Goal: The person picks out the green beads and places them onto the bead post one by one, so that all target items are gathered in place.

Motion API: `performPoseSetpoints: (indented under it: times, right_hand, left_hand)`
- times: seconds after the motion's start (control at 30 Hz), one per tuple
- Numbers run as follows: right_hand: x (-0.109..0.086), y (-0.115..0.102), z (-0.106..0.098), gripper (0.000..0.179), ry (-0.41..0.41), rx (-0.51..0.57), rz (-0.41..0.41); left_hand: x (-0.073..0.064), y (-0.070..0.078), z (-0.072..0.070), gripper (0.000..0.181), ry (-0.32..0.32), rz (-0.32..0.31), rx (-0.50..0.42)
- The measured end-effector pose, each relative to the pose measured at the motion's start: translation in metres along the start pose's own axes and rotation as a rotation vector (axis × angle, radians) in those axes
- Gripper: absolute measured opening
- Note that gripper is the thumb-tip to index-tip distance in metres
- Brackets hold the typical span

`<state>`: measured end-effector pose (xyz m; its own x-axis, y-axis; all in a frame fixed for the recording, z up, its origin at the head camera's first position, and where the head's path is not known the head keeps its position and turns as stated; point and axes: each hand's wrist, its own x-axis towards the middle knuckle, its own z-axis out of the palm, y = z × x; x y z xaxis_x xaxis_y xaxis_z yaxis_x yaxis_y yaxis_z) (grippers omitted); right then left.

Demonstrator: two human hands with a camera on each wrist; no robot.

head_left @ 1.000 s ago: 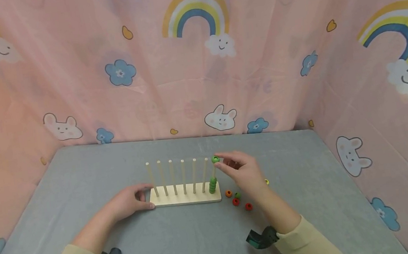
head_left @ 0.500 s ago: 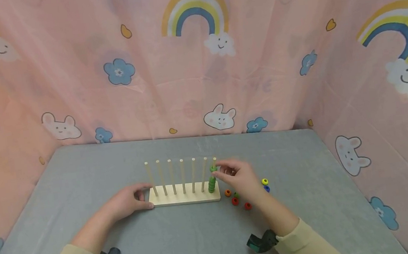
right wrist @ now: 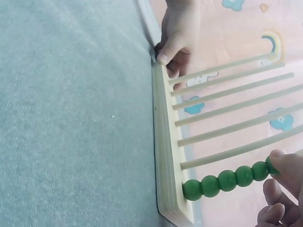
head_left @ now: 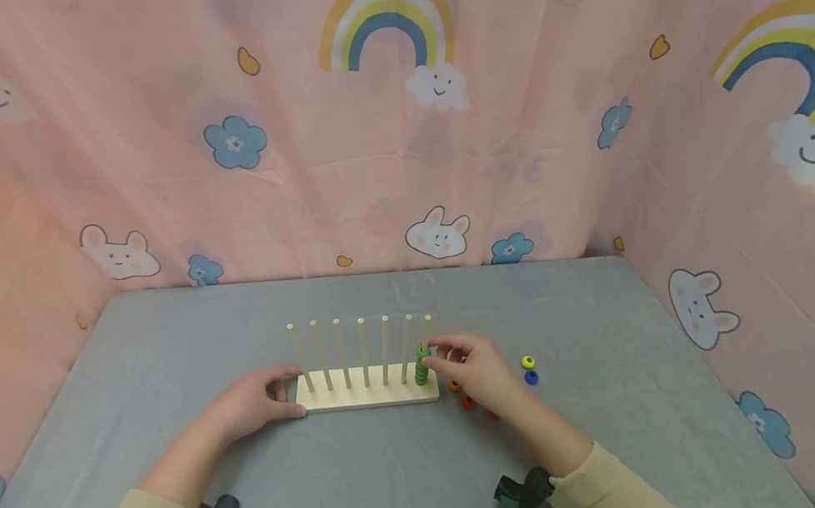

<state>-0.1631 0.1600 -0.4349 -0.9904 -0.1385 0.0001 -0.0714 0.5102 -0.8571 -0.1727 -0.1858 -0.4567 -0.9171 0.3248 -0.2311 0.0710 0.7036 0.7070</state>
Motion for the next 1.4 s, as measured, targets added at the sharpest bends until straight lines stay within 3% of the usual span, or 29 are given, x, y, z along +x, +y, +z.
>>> performPoseSetpoints:
  times: [0.43,0.6,0.8,1.1,1.4]
  right_hand:
    - [-0.002,-0.001,-0.01,0.031,-0.027,-0.007,0.003]
    - [-0.003,0.001,-0.02,0.027,-0.017,-0.072,0.014]
    - [-0.004,0.015,-0.036,0.026,-0.022,-0.141,-0.037]
    - [-0.012,0.042,-0.063,0.027,-0.034,-0.226,0.024]
    - [-0.015,0.058,-0.07,0.024,-0.049,-0.301,0.002]
  left_hand:
    - [0.003,-0.002,0.001,0.063,0.0,0.008,0.004]
    - [0.003,0.001,0.001,0.062,-0.008,0.009,0.003]
    - [0.002,0.004,0.0,0.062,-0.004,-0.007,0.0]
    - [-0.001,0.005,0.001,0.063,0.004,-0.008,0.006]
    - [0.0,0.001,0.0,0.063,0.002,-0.001,0.001]
